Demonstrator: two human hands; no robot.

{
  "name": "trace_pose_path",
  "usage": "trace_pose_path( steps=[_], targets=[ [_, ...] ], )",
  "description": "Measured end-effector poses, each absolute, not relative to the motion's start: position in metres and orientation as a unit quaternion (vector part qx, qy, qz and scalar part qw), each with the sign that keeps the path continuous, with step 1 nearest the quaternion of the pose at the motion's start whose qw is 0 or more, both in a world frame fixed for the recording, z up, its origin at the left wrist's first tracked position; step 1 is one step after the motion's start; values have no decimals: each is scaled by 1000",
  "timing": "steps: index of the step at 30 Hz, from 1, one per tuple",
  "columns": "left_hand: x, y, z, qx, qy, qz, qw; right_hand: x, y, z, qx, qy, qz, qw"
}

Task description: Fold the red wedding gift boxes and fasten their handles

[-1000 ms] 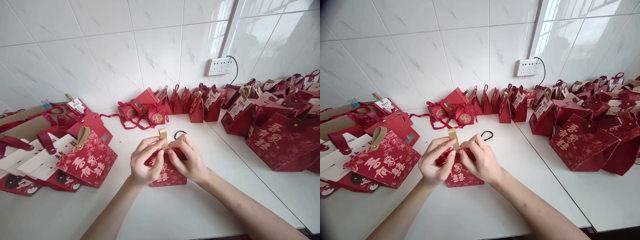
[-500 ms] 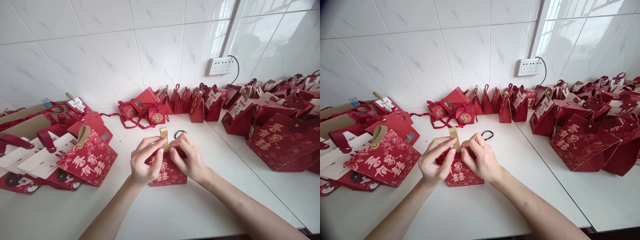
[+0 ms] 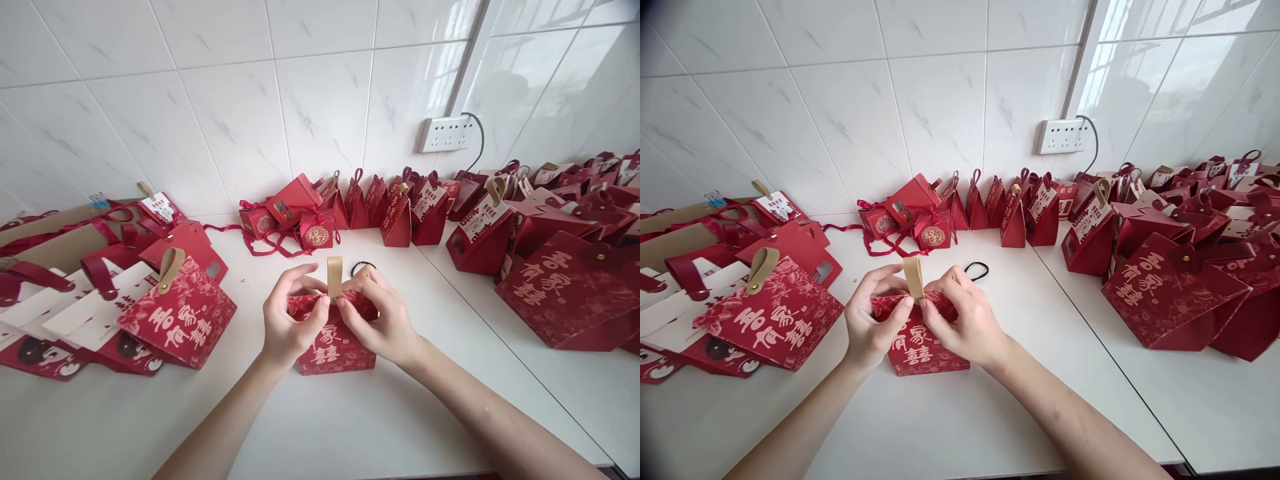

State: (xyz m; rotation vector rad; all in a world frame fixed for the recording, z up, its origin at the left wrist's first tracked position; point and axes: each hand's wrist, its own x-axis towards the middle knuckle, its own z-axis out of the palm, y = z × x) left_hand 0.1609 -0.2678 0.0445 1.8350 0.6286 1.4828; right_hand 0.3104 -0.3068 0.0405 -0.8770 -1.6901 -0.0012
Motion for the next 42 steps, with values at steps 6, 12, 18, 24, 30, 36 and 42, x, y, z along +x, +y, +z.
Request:
trace_pose_path(
  steps=[6,12,18,24,30,36,42],
  targets=[
    [161,-268,44,707,253,585,307,311,-308,42,-364,-728,3,580],
    [162,-268,45,698,274,599,281,310,-309,43,-372,-727,19,577],
    [162,-266,44,717,224,586,305,309,-308,43,-361,-727,-18,583],
    [163,-267,46,722,213,577,317,310,-309,41,-364,-735,-39,570],
    [164,-269,47,711,203,581,339,314,-310,40,-386,-743,-64,543],
    [166,-269,43,694,185,594,363,317,-311,36,-397,-744,-89,529],
    [166,-268,42,688,187,592,376,318,-310,35,-407,-743,-102,521]
  ],
)
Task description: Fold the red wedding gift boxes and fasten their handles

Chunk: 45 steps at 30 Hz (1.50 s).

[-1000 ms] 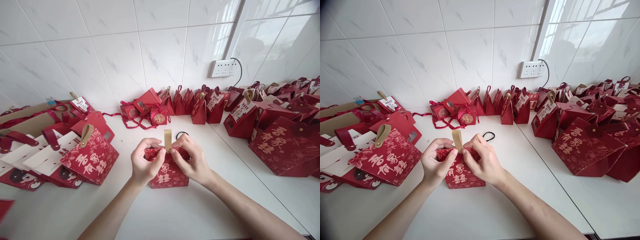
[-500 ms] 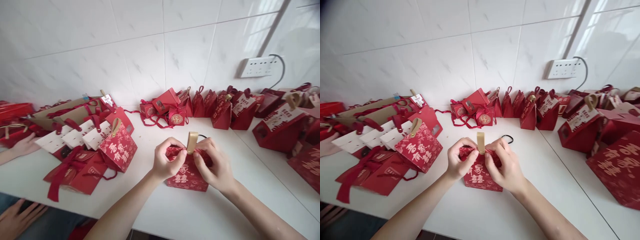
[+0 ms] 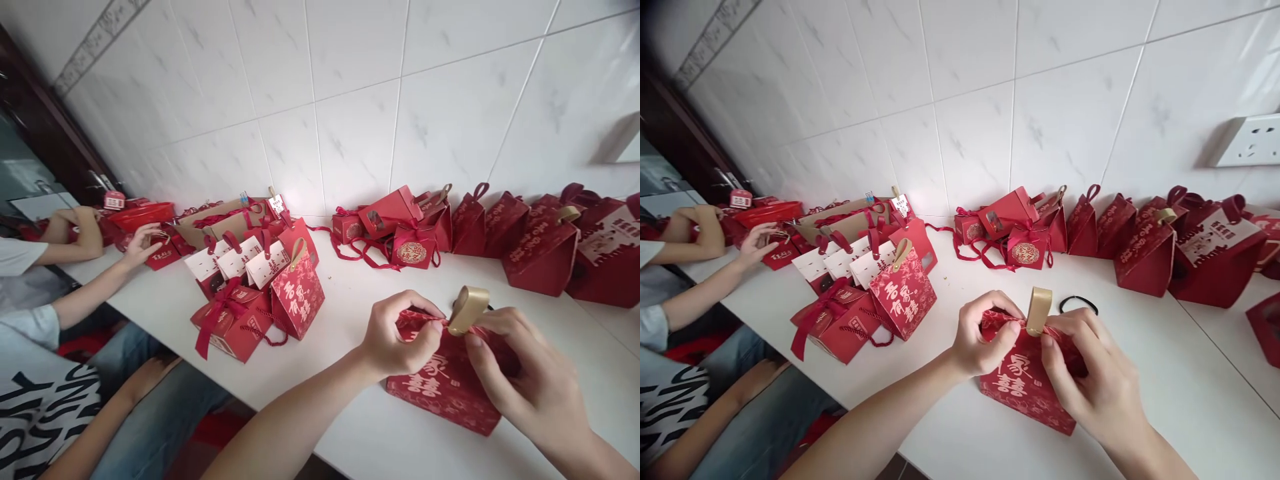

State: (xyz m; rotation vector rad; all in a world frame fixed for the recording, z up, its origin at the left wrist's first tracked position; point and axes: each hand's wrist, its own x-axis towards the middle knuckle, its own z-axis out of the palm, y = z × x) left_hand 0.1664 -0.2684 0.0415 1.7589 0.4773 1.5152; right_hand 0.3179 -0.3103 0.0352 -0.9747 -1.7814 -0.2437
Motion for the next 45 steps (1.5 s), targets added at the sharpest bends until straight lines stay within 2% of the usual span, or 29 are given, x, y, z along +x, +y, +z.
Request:
trace_pose_path(
  steps=[12,20,23,25,29,33,36,39,42,45],
  targets=[
    [168,-269,40,668,202,590,407,317,-311,35,-411,-747,-108,512],
    [168,-265,31,687,220,584,371,320,-309,35,-389,-754,-111,518],
    [162,-267,33,730,249,535,344,324,-308,31,-381,-759,-100,518],
    [150,-275,38,776,268,499,278,328,-307,26,-387,-753,-100,523],
    [101,-299,46,796,282,534,39,335,-305,18,-374,-764,-84,519],
    [25,-318,49,600,416,661,-173,332,-307,18,-384,-772,-34,506],
    [-20,-327,44,446,612,642,-120,327,-309,18,-401,-763,-23,507],
    [-40,-334,33,385,749,538,-25,325,-309,20,-387,-769,-43,508],
    [-46,-339,22,385,795,467,41,328,-307,21,-353,-785,-70,504],
    [-52,-340,16,382,799,455,91,332,-305,19,-348,-797,-52,491]
  ],
)
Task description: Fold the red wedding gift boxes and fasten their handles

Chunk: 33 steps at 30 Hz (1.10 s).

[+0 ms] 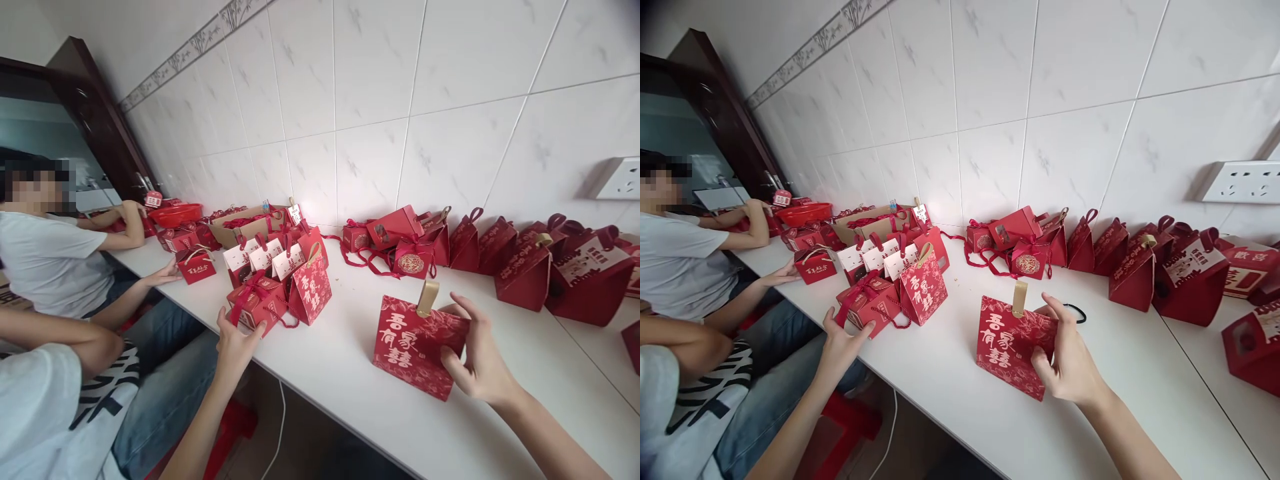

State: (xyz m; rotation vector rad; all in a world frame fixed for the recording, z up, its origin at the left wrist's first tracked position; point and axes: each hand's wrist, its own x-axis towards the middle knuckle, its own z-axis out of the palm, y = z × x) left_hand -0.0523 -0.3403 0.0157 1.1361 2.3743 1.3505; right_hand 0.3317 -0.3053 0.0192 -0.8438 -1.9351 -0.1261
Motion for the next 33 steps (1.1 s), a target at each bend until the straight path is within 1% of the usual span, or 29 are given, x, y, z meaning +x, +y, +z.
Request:
trace_pose_path(
  steps=[2,4,6,9,12,14,16,18,19,20,22,24,26,27,29,32,33],
  targets=[
    [-58,-343,15,390,789,463,102,334,-304,18,-355,-800,-43,482],
    [-62,-348,14,403,777,477,79,337,-303,19,-368,-803,-37,467],
    [-64,-357,12,414,760,500,32,342,-301,20,-389,-811,-14,438],
    [-58,-373,8,436,687,577,-67,351,-299,20,-424,-814,28,397],
    [-35,-385,9,486,583,629,-168,350,-298,17,-453,-802,55,386],
    [-9,-389,10,525,524,635,-216,338,-297,15,-474,-789,85,382],
    [21,-392,9,542,490,639,-242,317,-296,16,-497,-768,113,388],
    [51,-394,5,542,503,634,-225,295,-297,20,-517,-744,136,401],
    [64,-396,3,546,505,638,-202,285,-299,23,-502,-744,163,409],
    [75,-397,0,554,500,644,-167,278,-304,25,-481,-745,191,421],
    [93,-399,-3,575,474,662,-84,269,-323,29,-487,-717,244,435],
    [106,-402,-5,584,453,674,-20,267,-353,30,-458,-673,311,491],
    [117,-406,-6,587,450,672,17,268,-386,27,-392,-654,371,530],
    [121,-409,-8,591,446,671,32,270,-401,24,-379,-659,376,530],
    [128,-417,-14,619,438,645,89,276,-423,18,-401,-672,361,507],
    [126,-430,-29,692,433,548,182,294,-438,12,-485,-641,355,476],
    [122,-432,-33,717,427,520,182,301,-440,11,-513,-617,357,479]
  ],
)
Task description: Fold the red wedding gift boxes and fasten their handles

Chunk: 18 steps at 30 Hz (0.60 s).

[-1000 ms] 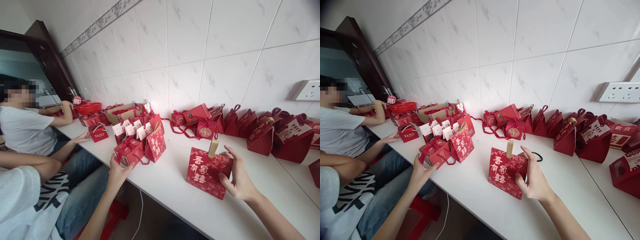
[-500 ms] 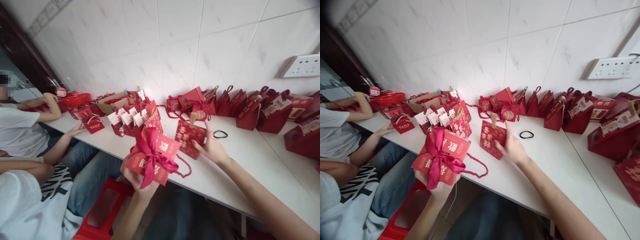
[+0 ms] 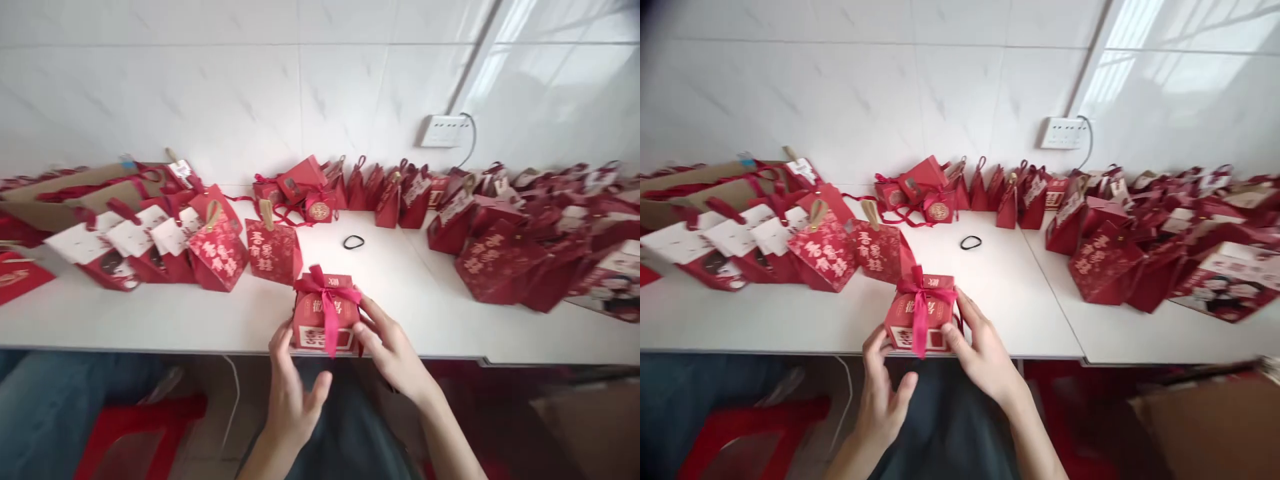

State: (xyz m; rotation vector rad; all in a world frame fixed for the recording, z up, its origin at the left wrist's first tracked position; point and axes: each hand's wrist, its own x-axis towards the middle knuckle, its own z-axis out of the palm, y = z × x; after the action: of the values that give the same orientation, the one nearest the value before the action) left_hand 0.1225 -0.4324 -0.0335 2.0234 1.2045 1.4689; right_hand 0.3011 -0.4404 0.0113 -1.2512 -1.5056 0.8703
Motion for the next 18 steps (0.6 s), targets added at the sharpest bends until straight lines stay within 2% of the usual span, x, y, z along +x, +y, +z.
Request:
trace_pose_path(
  steps=[3,6,8,13,18],
  targets=[
    [110,-428,-39,708,435,526,181,318,-450,15,-585,-544,291,526],
    [105,-411,-23,626,485,553,262,321,-459,21,-643,-500,184,550],
    [106,-398,-5,613,499,523,318,319,-461,24,-673,-489,169,528],
    [111,-378,25,668,501,383,394,312,-450,24,-677,-507,265,463],
    [110,-379,18,694,439,443,359,308,-447,21,-584,-499,359,530]
  ],
)
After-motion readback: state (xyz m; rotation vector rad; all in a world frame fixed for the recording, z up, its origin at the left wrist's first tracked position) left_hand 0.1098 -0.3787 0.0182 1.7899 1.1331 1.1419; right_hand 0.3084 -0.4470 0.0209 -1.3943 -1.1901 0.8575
